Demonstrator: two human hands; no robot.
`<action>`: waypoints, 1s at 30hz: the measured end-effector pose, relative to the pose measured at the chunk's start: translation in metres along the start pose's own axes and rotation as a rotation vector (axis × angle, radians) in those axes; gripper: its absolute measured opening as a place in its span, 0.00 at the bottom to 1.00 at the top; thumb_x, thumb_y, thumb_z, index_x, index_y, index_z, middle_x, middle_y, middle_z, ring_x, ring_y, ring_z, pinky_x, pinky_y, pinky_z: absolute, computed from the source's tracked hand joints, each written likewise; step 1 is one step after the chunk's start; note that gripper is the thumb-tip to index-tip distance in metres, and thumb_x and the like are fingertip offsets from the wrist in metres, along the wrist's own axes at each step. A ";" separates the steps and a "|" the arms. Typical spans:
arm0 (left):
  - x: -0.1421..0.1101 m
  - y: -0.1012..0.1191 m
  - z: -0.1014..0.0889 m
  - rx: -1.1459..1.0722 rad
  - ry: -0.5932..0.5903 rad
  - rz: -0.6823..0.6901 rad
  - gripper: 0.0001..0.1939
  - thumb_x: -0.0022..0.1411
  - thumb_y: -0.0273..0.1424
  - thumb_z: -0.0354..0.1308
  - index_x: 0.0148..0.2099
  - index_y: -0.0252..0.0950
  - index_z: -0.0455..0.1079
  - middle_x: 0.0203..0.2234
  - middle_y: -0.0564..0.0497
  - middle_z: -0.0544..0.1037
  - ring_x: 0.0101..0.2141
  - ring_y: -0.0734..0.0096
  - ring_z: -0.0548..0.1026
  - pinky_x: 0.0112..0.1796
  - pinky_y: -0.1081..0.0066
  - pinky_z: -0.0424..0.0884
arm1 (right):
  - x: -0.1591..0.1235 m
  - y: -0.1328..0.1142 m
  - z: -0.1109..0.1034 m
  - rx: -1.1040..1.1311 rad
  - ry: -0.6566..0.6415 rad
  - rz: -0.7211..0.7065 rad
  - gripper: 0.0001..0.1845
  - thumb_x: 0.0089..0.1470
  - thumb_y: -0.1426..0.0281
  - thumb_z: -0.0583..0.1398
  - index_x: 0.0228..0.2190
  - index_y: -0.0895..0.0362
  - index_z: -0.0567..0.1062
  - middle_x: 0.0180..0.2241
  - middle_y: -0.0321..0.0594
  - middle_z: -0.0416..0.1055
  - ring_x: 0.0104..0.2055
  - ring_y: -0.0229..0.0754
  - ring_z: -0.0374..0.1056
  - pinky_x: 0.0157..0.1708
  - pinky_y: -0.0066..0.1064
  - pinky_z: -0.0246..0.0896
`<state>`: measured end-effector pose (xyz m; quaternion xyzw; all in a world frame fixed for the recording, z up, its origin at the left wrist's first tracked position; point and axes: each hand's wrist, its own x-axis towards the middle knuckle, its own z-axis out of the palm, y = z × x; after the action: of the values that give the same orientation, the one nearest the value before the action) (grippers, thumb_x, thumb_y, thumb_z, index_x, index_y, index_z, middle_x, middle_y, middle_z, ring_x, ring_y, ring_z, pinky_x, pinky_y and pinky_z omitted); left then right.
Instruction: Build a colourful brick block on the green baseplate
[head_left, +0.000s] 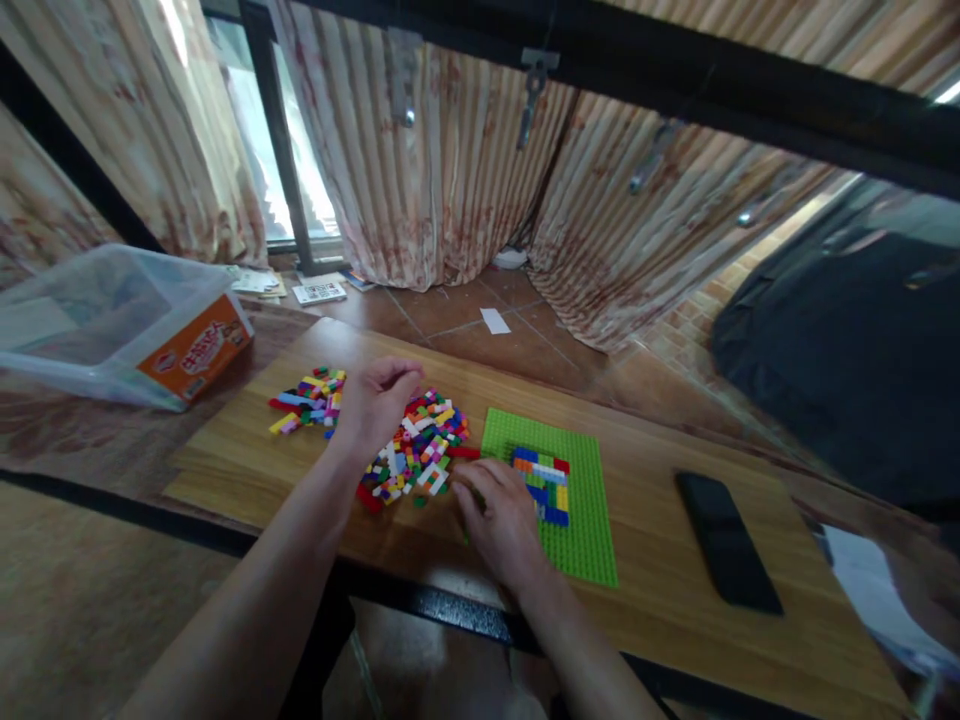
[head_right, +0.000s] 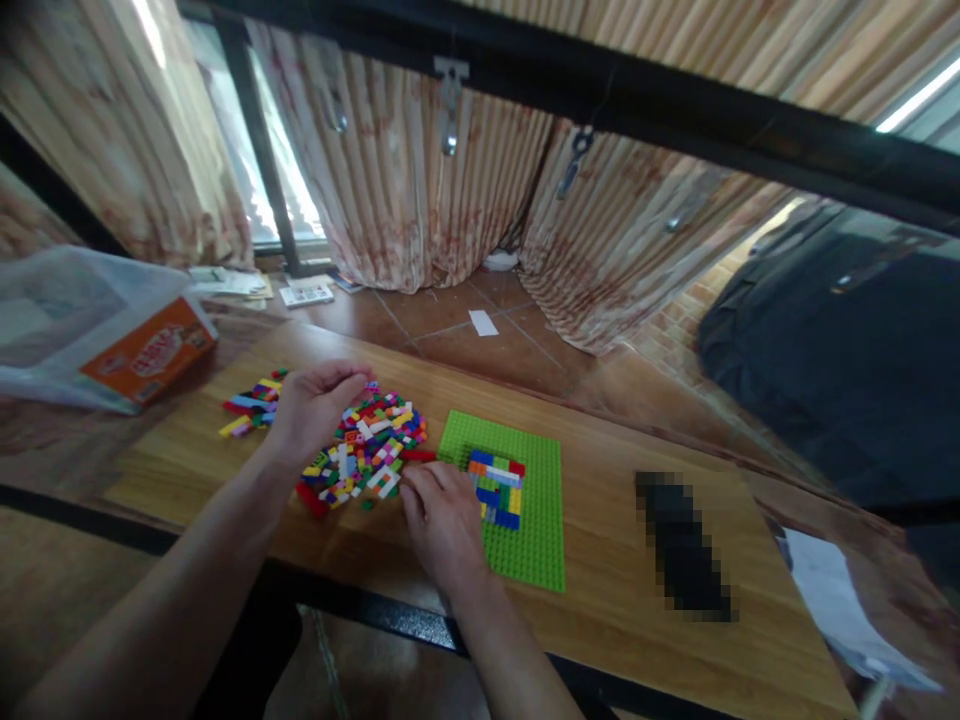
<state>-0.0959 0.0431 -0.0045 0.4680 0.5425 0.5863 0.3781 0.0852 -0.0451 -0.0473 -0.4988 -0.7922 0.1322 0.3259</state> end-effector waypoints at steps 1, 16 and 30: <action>0.000 0.000 -0.001 -0.005 -0.003 0.000 0.09 0.51 0.31 0.60 0.34 0.34 0.77 0.28 0.51 0.80 0.29 0.71 0.77 0.34 0.74 0.74 | 0.001 0.000 0.002 -0.013 0.005 0.014 0.09 0.61 0.69 0.57 0.41 0.53 0.76 0.40 0.41 0.76 0.43 0.44 0.69 0.44 0.36 0.62; -0.007 0.005 0.003 0.005 -0.042 -0.027 0.09 0.51 0.32 0.60 0.34 0.33 0.77 0.27 0.51 0.80 0.28 0.71 0.77 0.34 0.73 0.75 | 0.018 -0.012 0.022 -0.159 -0.041 0.121 0.06 0.58 0.67 0.61 0.37 0.54 0.77 0.35 0.42 0.74 0.40 0.46 0.67 0.42 0.36 0.59; -0.006 -0.007 0.005 0.111 -0.100 0.027 0.11 0.52 0.34 0.61 0.36 0.36 0.78 0.29 0.50 0.82 0.32 0.66 0.78 0.35 0.71 0.75 | 0.014 -0.002 -0.026 0.052 0.213 0.144 0.13 0.63 0.70 0.53 0.41 0.52 0.78 0.37 0.42 0.77 0.40 0.42 0.72 0.43 0.34 0.65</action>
<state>-0.0898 0.0398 -0.0120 0.5241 0.5482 0.5364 0.3702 0.0965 -0.0366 -0.0216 -0.5568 -0.7116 0.1220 0.4108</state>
